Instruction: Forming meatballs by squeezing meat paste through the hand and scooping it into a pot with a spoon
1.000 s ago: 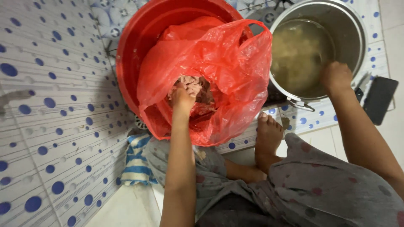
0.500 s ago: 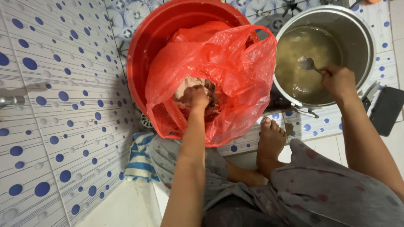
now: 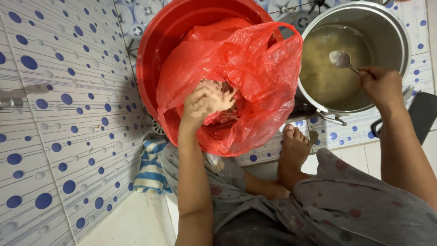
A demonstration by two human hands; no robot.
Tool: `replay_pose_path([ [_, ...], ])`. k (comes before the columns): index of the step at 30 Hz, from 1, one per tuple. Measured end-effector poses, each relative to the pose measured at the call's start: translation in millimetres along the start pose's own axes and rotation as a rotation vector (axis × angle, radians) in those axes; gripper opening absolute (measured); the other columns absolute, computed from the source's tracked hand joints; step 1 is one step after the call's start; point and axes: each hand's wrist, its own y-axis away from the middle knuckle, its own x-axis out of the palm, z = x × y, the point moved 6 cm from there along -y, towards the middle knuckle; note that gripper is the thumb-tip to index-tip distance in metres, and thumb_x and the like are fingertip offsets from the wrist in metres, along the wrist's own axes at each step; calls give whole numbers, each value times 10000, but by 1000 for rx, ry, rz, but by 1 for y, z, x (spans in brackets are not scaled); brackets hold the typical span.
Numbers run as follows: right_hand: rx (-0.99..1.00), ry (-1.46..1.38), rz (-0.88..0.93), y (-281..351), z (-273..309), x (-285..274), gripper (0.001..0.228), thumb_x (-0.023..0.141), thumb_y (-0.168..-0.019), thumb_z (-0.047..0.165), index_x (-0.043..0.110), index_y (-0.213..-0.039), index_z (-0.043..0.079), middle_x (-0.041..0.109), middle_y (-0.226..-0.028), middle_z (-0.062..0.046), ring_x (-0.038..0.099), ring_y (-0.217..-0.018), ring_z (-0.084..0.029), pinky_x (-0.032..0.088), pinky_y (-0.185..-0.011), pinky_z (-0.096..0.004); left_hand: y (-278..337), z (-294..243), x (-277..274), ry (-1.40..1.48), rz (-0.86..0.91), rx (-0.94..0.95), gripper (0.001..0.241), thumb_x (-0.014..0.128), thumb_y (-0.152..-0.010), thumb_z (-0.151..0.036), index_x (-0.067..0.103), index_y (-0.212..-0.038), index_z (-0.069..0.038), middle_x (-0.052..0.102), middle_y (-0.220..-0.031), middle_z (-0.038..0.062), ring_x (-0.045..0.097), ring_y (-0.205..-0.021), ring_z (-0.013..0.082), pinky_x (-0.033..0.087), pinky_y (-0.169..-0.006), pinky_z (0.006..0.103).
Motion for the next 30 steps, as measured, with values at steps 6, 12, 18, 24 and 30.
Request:
replay_pose_path([
  [6,-110,22,6,-7,0,9,246,634,-1094,114,773,-1281,36,742,-1000,-118,656,-917,-193,477,-777,-354,5,39,-6,655,-401,10,350,774,-846,-187,587,-1103,-40,655,-1116,179,671,-1075,292,556,-1014,413],
  [12,1,-72,-52,4,29,-4,241,624,-1087,115,773,-1276,101,696,-902,-29,604,-824,-94,458,-726,-271,17,113,-2,986,-670,-403,778,461,-872,-735,731,-934,-8,753,-888,199,732,-791,342,604,-716,458],
  [18,17,-87,-59,12,60,-11,226,614,-1100,85,770,-1264,101,685,-873,-13,604,-813,-84,465,-766,-250,12,80,1,788,-754,-450,600,730,-813,-32,574,-1392,3,652,-1326,200,688,-1122,329,577,-1019,440],
  [24,-28,-203,-59,9,55,-5,183,629,-1140,93,746,-1277,57,663,-950,-10,569,-844,-80,458,-737,-240,3,75,15,619,-768,-190,484,756,-676,267,592,-814,-166,681,-837,126,685,-817,230,605,-752,336],
  [30,41,-297,-35,21,83,-8,168,618,-1198,116,722,-1326,84,608,-872,-23,490,-682,-68,405,-585,-213,13,111,5,281,-559,-121,322,776,-785,152,642,-1002,-45,711,-990,117,699,-899,186,591,-831,307],
])
